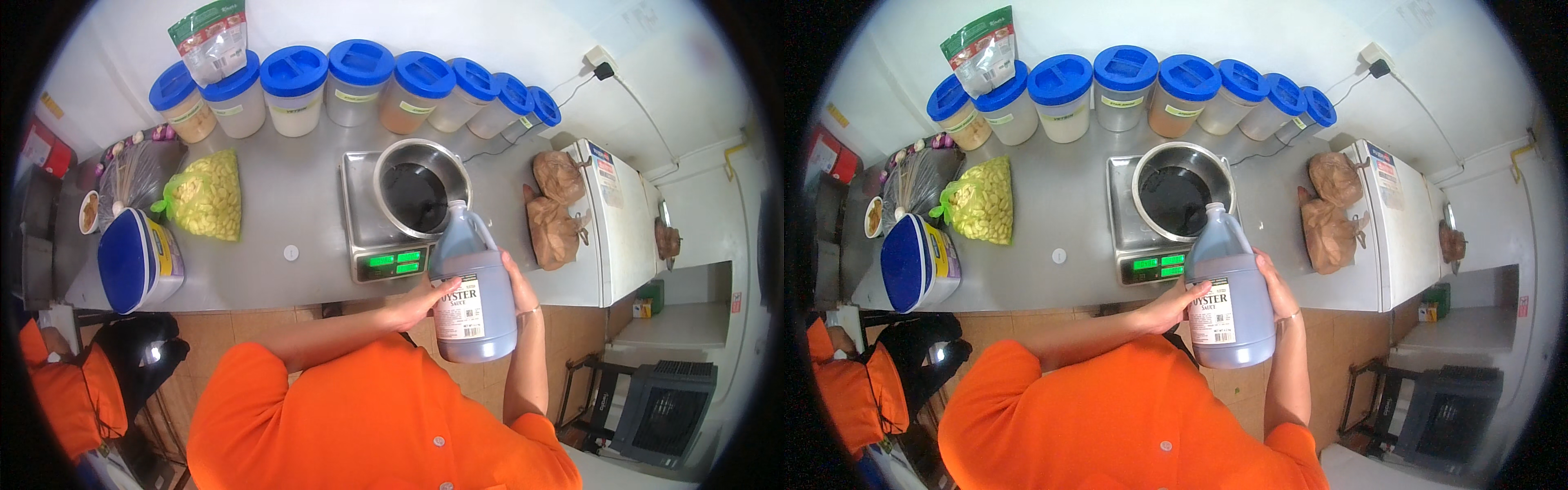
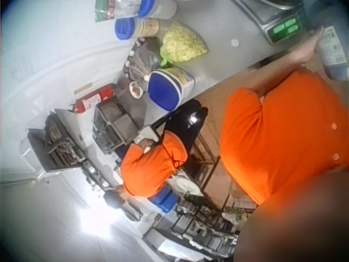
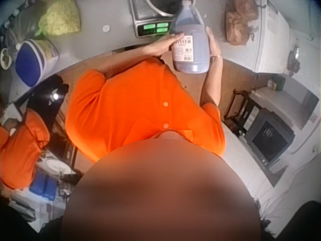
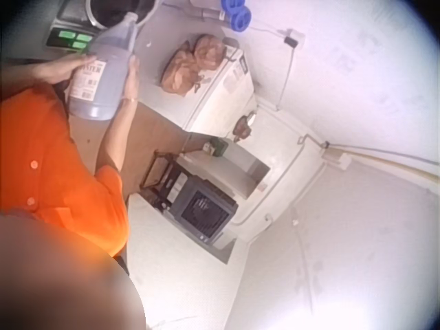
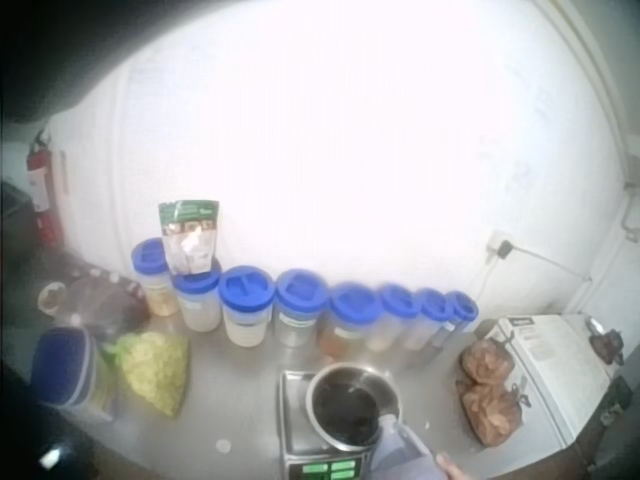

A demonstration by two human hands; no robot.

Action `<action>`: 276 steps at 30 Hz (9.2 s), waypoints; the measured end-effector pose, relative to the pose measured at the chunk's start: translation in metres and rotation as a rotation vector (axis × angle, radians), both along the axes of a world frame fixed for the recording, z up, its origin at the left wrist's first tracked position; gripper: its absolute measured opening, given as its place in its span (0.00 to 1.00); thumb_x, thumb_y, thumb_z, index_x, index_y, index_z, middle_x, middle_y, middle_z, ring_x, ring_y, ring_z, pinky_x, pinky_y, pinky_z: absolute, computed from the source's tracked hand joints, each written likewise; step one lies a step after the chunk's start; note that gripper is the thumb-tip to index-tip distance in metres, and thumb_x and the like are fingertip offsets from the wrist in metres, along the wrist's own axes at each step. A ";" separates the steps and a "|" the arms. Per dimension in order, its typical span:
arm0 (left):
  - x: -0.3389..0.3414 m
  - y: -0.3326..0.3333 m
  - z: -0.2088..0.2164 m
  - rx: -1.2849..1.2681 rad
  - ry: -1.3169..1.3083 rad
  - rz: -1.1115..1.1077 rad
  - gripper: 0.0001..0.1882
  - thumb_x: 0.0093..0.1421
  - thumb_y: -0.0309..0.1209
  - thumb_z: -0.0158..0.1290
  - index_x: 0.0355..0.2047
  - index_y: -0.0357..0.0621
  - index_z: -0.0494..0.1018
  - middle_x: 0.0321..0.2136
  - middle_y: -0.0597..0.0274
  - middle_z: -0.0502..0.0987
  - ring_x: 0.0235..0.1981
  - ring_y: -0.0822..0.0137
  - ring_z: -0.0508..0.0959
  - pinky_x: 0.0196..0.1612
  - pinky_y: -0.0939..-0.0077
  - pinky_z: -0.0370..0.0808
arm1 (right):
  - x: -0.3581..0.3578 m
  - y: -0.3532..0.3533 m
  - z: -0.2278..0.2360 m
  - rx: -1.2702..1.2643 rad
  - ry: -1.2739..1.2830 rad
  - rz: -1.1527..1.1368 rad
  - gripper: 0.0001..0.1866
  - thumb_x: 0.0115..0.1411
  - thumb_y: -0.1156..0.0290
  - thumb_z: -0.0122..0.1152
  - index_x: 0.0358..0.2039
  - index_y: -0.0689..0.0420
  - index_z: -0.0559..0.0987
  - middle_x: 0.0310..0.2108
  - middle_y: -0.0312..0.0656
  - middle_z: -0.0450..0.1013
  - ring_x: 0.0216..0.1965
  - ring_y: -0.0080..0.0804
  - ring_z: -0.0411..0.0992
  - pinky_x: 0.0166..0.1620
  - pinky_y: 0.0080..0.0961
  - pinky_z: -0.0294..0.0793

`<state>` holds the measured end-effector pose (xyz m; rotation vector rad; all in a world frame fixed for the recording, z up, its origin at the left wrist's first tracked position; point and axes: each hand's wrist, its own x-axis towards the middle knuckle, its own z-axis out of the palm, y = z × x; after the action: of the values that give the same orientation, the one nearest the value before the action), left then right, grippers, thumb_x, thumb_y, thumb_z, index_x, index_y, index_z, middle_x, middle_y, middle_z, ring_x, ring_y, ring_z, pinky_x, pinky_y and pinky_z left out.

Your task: The person washes a metal bowl in a sink, then moves to a counter to prepare a sauce. They place the bowl on a digital scale and pour oyster sauce and a dark liquid from large plastic jugs into it. The person handles the jugs and lids, and places the filled bowl on the scale.

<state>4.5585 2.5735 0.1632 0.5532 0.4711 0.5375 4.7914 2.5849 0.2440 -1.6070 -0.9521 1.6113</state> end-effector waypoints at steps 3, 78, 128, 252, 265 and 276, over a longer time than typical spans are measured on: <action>-0.002 0.001 0.006 0.010 -0.011 -0.007 0.51 0.64 0.58 0.53 0.72 0.52 0.33 0.65 0.55 0.58 0.65 0.61 0.63 0.59 0.52 0.70 | -0.003 -0.001 0.003 0.016 0.012 0.003 0.42 0.68 0.42 0.49 0.67 0.64 0.59 0.63 0.54 0.61 0.64 0.40 0.60 0.65 0.30 0.60; 0.008 -0.004 -0.013 0.133 0.044 0.081 0.57 0.61 0.56 0.58 0.70 0.41 0.31 0.63 0.45 0.57 0.63 0.54 0.65 0.57 0.54 0.73 | -0.004 -0.004 -0.002 0.097 -0.036 0.048 0.42 0.67 0.42 0.49 0.68 0.64 0.58 0.62 0.54 0.62 0.62 0.39 0.63 0.63 0.30 0.63; 0.010 -0.004 -0.014 0.196 0.096 0.110 0.58 0.61 0.54 0.60 0.70 0.35 0.33 0.64 0.43 0.57 0.65 0.53 0.62 0.63 0.57 0.68 | 0.000 -0.004 -0.003 0.079 -0.049 0.059 0.43 0.67 0.40 0.49 0.68 0.63 0.57 0.61 0.56 0.63 0.61 0.40 0.64 0.62 0.31 0.65; 0.440 0.102 0.110 1.066 1.696 0.751 0.17 0.55 0.35 0.60 0.36 0.34 0.71 0.39 0.47 0.69 0.41 0.48 0.77 0.42 0.56 0.76 | 0.357 0.213 -0.126 0.490 0.318 0.940 0.15 0.67 0.61 0.59 0.30 0.57 0.70 0.18 0.30 0.64 0.18 0.17 0.59 0.22 0.20 0.57; 0.454 0.102 0.111 1.334 2.067 0.807 0.12 0.49 0.36 0.57 0.31 0.44 0.75 0.35 0.61 0.72 0.41 0.61 0.72 0.46 0.68 0.67 | 0.351 0.204 -0.116 0.550 0.355 0.879 0.26 0.62 0.47 0.65 0.22 0.55 0.68 0.14 0.30 0.62 0.15 0.18 0.59 0.19 0.20 0.56; 0.450 0.108 0.096 1.531 2.154 0.466 0.14 0.52 0.40 0.57 0.37 0.48 0.78 0.38 0.65 0.74 0.47 0.65 0.71 0.48 0.71 0.65 | 0.349 0.211 -0.157 0.610 0.414 0.775 0.20 0.63 0.55 0.67 0.27 0.59 0.73 0.20 0.28 0.67 0.20 0.15 0.60 0.21 0.18 0.56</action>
<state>5.0085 2.6815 0.2595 2.5549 2.3119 0.4535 5.1407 2.7958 0.0865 -0.4662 -1.7300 1.7661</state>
